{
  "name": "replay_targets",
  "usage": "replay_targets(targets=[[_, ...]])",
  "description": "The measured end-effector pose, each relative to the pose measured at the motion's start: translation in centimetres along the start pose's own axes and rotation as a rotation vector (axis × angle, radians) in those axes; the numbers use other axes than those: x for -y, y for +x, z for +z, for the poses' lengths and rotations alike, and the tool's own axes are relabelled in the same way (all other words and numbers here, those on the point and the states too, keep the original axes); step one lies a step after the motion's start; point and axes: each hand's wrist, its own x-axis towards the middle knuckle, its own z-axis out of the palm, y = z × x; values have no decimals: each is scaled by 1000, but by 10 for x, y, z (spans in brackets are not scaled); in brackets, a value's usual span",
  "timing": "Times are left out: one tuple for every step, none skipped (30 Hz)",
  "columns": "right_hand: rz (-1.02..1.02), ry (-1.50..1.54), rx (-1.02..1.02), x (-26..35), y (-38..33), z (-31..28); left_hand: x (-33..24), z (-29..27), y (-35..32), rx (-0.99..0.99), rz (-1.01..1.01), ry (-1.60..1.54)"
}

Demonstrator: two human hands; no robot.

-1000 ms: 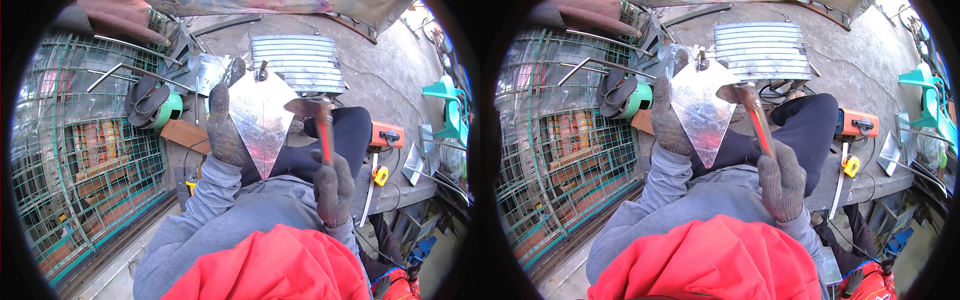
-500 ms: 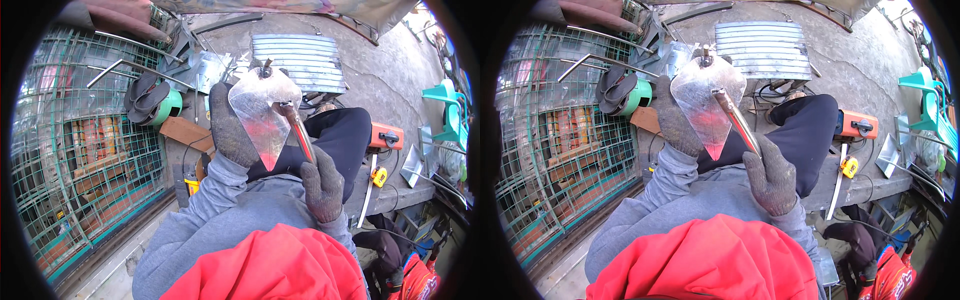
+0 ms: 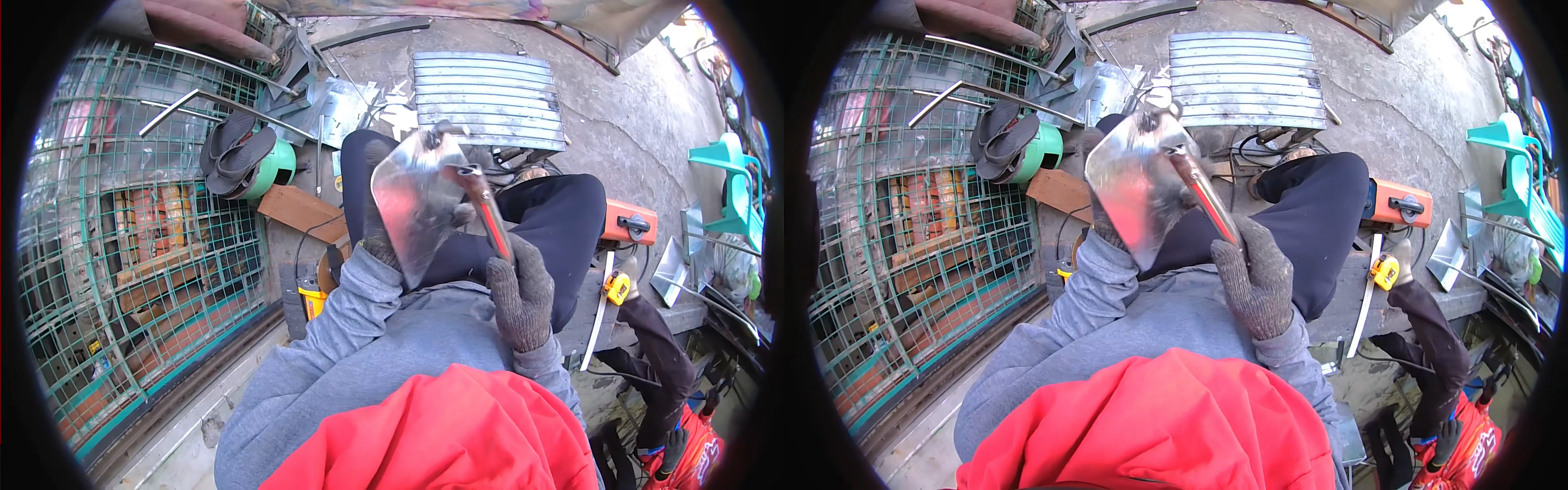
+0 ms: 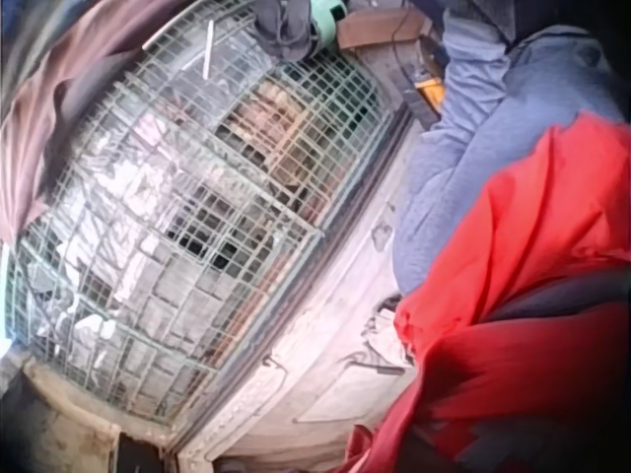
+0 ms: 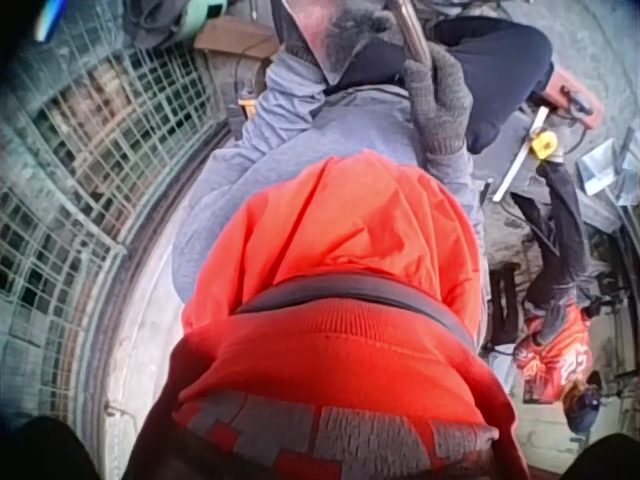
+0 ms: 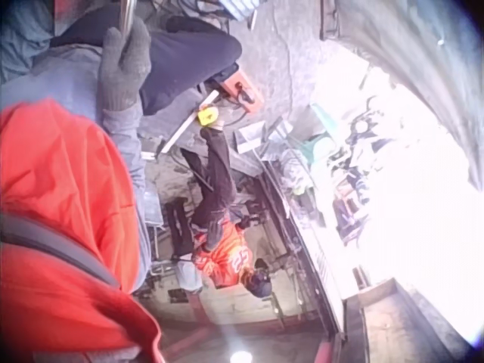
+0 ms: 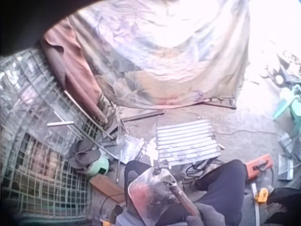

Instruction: The person hammers a metal plate and a pipe handle with a hammer, measures the parts with a tape measure, and repositions an angle grinder.

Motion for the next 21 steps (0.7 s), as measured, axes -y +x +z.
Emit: replay_targets(targets=[[-2,67,-42,-2,-5,1,25,-6,-7,40,-194,-780],[0,64,-41,-2,-8,1,39,-7,-11,89,-389,-1565],[104,303,-85,-1,-9,1,34,0,-13,-148,-336,-1077],[209,541,-129,2,-9,2,29,8,-15,-358,-273,-580],[188,525,-195,5,-3,6,30,3,-15,-282,-222,-278],[187,520,-197,7,1,5,27,-4,-16,-203,-168,25],[243,531,-207,9,5,3,24,-8,-16,-201,-166,20],[299,541,-217,10,9,1,19,-12,-17,-187,44,330],[301,539,-220,11,12,0,12,-14,-16,-168,255,639],[329,526,-225,12,15,-1,6,-13,-16,-166,255,637],[357,515,-230,12,17,-2,1,-12,-15,-168,275,670],[355,508,-236,13,18,-2,-1,-11,-14,-172,300,696],[385,522,-240,13,18,-2,3,-10,-15,-172,304,688],[415,536,-244,12,18,-2,10,-9,-17,-182,296,621],[413,539,-227,6,15,-3,12,-6,-15,-189,286,557],[414,535,-233,2,14,-3,12,-5,-16,-186,287,550],[453,568,-199,1,14,-3,11,-5,-16,-178,289,561],[492,599,-165,1,15,-4,10,-4,-16,-171,290,571],[492,629,-164,5,15,-5,9,-6,-15,-170,291,560],[494,619,-172,5,15,-5,9,-10,-14,-147,334,624],[485,633,-146,3,16,-5,10,-11,-13,-127,377,689]])
